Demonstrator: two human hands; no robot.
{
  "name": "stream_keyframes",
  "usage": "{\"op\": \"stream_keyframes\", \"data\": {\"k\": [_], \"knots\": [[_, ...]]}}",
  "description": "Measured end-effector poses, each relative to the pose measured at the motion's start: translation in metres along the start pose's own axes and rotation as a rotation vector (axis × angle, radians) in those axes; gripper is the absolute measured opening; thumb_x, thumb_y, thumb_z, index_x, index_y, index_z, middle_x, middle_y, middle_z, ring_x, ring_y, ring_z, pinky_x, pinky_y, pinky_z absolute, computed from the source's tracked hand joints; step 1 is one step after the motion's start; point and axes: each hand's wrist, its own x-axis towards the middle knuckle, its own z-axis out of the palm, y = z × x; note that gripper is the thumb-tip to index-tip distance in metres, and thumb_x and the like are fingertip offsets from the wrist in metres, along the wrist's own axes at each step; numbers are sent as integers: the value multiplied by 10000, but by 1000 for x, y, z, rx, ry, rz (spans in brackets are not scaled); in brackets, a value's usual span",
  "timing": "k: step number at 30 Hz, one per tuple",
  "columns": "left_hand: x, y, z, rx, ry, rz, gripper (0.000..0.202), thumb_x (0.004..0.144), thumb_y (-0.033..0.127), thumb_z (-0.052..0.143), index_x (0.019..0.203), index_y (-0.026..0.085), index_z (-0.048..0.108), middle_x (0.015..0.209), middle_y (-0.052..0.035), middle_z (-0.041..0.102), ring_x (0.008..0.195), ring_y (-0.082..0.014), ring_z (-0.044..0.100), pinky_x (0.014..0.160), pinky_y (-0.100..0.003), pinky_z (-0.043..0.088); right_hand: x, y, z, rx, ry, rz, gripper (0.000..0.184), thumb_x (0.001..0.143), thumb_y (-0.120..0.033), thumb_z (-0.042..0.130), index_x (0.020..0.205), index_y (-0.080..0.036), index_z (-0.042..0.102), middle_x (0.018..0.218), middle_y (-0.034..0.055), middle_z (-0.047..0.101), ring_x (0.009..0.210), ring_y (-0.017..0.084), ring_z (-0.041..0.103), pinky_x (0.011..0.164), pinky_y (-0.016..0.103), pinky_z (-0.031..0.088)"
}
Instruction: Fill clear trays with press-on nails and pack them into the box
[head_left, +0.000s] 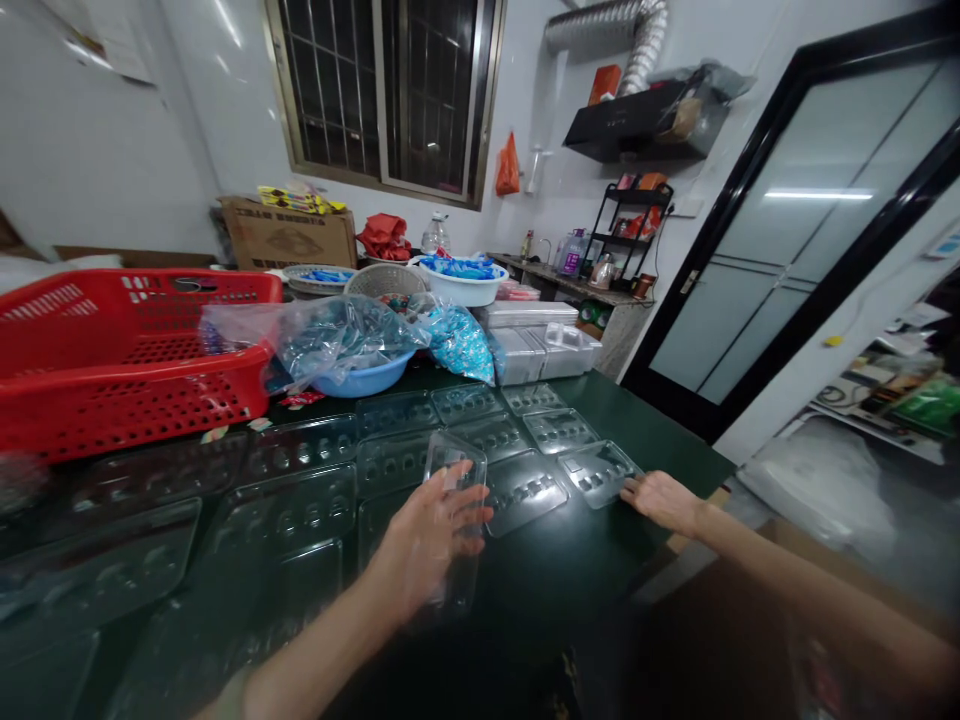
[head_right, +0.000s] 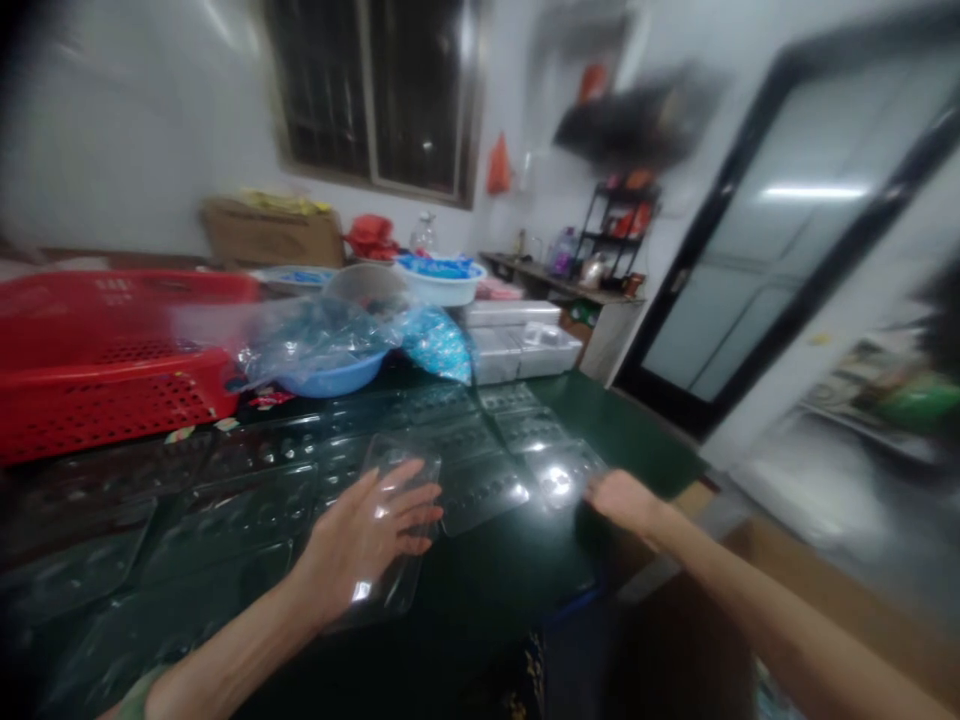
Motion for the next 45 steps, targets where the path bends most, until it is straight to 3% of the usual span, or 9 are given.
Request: {"op": "stream_keyframes", "data": {"k": [7, 10, 11, 14, 19, 25, 33, 38, 45], "knots": [[-1, -1, -4, -113, -28, 15, 649, 807, 592, 402, 1335, 230, 293, 1095, -146, 547, 970, -300, 556, 705, -391, 446, 6, -9, -22, 40, 145, 317, 204, 828, -88, 438, 942, -138, 600, 795, 94, 653, 636, 168, 635, 511, 230, 403], [-1, -11, 0, -30, 106, 96, 660, 778, 579, 481, 1335, 284, 286, 1145, -111, 522, 989, -264, 542, 709, -337, 437, 23, -67, -65, 144, 317, 446, 289, 914, -266, 362, 1121, -145, 524, 899, 112, 650, 681, 172, 638, 559, 243, 447], [-2, -15, 3, 18, 161, 139, 685, 759, 553, 537, 1337, 291, 280, 1158, -99, 513, 994, -248, 534, 709, -314, 432, 31, -94, -84, 380, 440, 483, 283, 909, -326, 393, 1081, -163, 547, 842, 82, 657, 655, 162, 630, 580, 240, 457], [-5, -30, 9, 128, 233, 272, 845, 676, 447, 696, 1362, 276, 234, 1197, -95, 475, 1008, -218, 509, 735, -269, 419, 49, -173, -136, 1001, 507, 293, 241, 859, -394, 482, 937, -190, 583, 710, 19, 636, 553, 133, 580, 514, 212, 449], [-24, -35, 1, 66, 283, 403, 1056, 541, 379, 807, 1384, 262, 181, 1299, -139, 360, 1090, -258, 455, 843, -320, 407, 63, -235, -174, 1307, 499, 66, 158, 823, -337, 541, 753, -206, 594, 660, 2, 633, 545, 131, 566, 513, 202, 445], [-91, -12, -30, 240, 349, 540, 921, 675, 402, 710, 1401, 265, 161, 1357, -112, 359, 1235, -269, 341, 967, -364, 324, 72, -261, -185, 1171, 520, -108, 141, 845, -283, 498, 742, -220, 571, 631, -7, 599, 524, 123, 567, 495, 199, 445], [-176, 19, -102, 461, 864, 816, 434, 825, 419, 520, 1230, 270, 479, 1228, -61, 524, 1156, -246, 452, 859, -315, 404, 37, -264, -148, 540, 660, -317, 189, 842, -156, 412, 729, -218, 551, 620, 3, 568, 494, 136, 544, 427, 233, 350], [-189, 21, -139, 469, 967, 836, 387, 794, 390, 574, 1150, 242, 546, 1136, -52, 573, 1063, -222, 512, 756, -264, 453, 21, -255, -118, 435, 663, -310, 288, 840, -112, 287, 803, -196, 560, 679, 33, 599, 549, 167, 555, 466, 252, 369], [-178, 33, -139, 584, 889, 786, 324, 813, 372, 558, 1103, 230, 576, 1134, -46, 570, 1063, -213, 517, 772, -259, 454, 28, -248, -99, 449, 484, -204, 271, 704, 4, 406, 792, -211, 546, 710, 6, 582, 583, 166, 558, 493, 245, 356]]}}
